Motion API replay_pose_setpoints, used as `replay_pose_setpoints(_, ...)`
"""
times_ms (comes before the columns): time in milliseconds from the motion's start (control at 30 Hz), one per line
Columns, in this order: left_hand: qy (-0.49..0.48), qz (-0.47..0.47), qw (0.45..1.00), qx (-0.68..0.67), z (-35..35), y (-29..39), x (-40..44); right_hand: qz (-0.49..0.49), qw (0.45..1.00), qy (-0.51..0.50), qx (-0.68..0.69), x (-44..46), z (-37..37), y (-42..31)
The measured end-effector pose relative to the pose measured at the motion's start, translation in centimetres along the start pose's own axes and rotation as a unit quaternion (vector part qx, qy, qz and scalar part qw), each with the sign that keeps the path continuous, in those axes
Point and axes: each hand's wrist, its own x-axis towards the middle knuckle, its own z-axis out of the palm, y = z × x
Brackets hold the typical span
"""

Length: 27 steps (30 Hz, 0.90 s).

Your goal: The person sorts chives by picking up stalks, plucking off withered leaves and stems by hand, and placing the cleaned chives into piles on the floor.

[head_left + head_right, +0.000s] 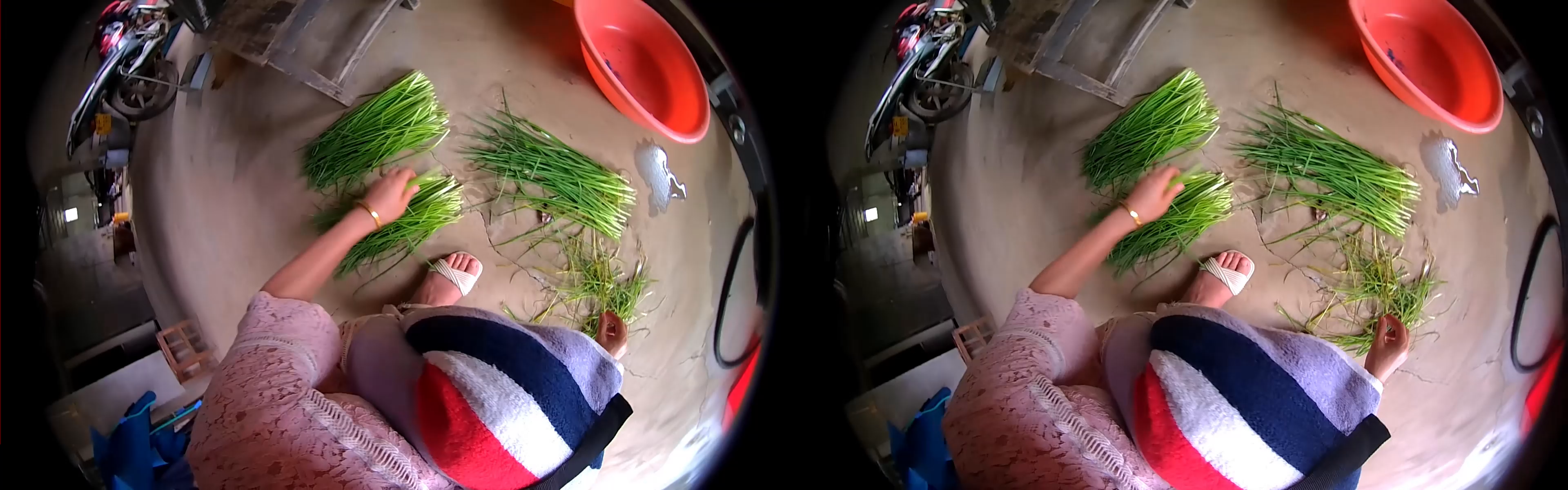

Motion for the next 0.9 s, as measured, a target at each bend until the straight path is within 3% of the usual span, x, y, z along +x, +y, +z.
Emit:
replay_pose_setpoints(67, 0.008, -0.048, 0.999, -0.019, 2.5, 0.1, -1.4, -0.001, 1.000, -0.020, -0.018, 0.2, -0.2, 0.0)
replay_pose_setpoints(167, 0.118, -0.033, 0.992, -0.033, 4.5, 1.1, -2.4, 0.004, 0.999, -0.043, -0.029, 0.4, -0.6, -0.8)
replay_pose_setpoints(300, 0.203, -0.054, 0.975, -0.070, 5.9, 2.2, -2.8, -0.046, 0.998, -0.044, -0.012, 0.9, 0.3, 2.9)
replay_pose_setpoints(333, 0.194, -0.055, 0.977, -0.069, 5.8, 2.6, -3.0, -0.006, 0.998, -0.061, 0.001, 1.1, 0.9, 4.5)
replay_pose_setpoints(433, 0.138, -0.063, 0.986, -0.068, 5.5, 2.8, -3.6, 0.095, 0.971, -0.046, 0.214, 1.0, 1.8, 3.6)
replay_pose_setpoints(567, 0.109, -0.044, 0.990, -0.079, 5.9, 3.1, -4.5, 0.131, 0.975, -0.056, 0.170, 1.7, 1.0, 2.5)
replay_pose_setpoints(767, 0.072, -0.044, 0.992, -0.098, 6.1, 3.4, -5.3, -0.033, 0.998, 0.011, -0.057, 1.3, 0.6, 0.2)
replay_pose_setpoints(900, 0.120, -0.014, 0.986, -0.119, 5.9, 3.2, -5.3, 0.011, 0.996, 0.010, -0.084, 1.0, 0.9, 2.3)
